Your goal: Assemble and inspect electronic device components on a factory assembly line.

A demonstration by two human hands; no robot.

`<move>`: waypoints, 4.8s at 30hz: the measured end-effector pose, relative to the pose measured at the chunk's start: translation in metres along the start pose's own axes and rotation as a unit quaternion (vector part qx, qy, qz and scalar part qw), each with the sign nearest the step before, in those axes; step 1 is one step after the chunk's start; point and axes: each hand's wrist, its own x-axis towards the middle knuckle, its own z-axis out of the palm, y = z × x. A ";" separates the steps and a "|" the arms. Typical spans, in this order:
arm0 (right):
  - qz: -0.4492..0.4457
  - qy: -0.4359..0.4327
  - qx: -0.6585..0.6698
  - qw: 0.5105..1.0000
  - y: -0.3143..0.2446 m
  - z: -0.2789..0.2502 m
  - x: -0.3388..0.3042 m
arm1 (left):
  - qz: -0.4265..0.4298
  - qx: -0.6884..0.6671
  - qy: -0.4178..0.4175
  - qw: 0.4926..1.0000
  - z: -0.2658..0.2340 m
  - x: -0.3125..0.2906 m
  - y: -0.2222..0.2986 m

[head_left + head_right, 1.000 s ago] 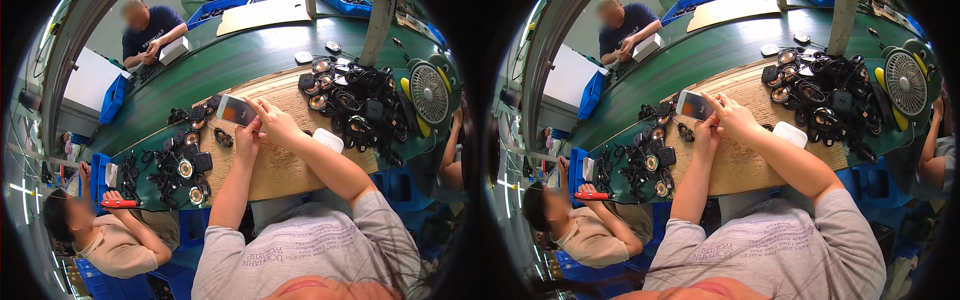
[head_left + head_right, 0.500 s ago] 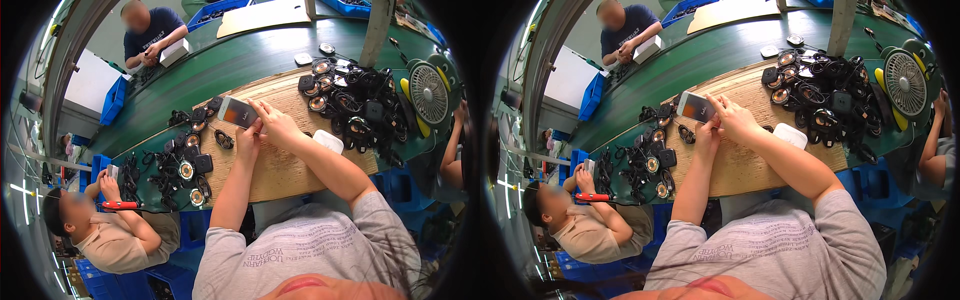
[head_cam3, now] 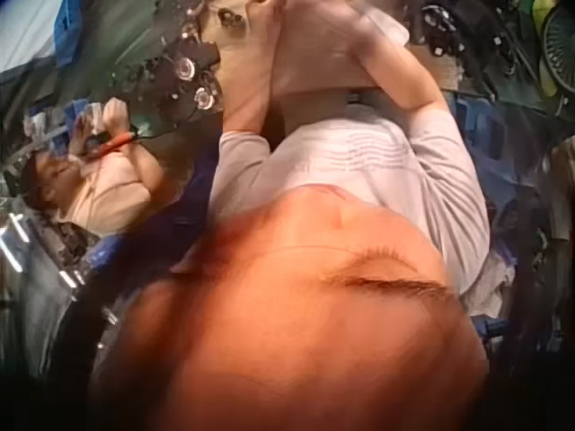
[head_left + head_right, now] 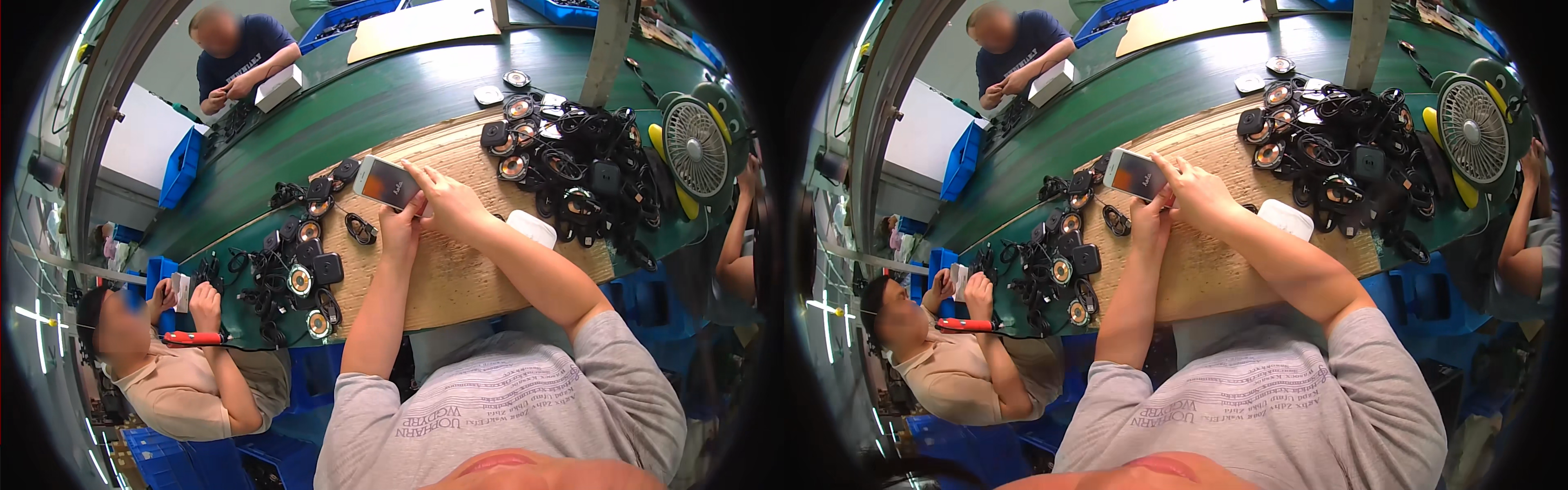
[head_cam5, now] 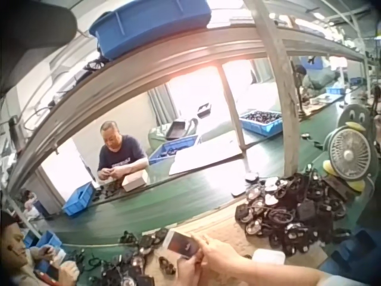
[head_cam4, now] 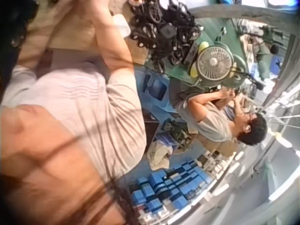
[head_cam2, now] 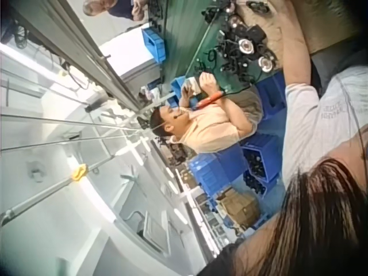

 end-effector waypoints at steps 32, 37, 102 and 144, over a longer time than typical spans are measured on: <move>0.201 -0.050 -0.105 0.973 0.043 -0.067 -0.010 | -0.061 -0.121 -0.080 0.987 -0.015 0.025 -0.013; 0.122 0.041 -0.181 0.975 0.046 -0.065 -0.038 | -0.073 -0.173 -0.081 0.979 -0.041 0.041 -0.013; -0.067 0.026 0.114 0.991 0.017 -0.036 -0.019 | -0.063 -0.195 -0.167 0.964 0.007 -0.009 0.019; 0.069 -0.052 0.094 0.992 0.007 -0.039 -0.019 | -0.039 -0.137 -0.103 0.984 0.005 -0.001 0.011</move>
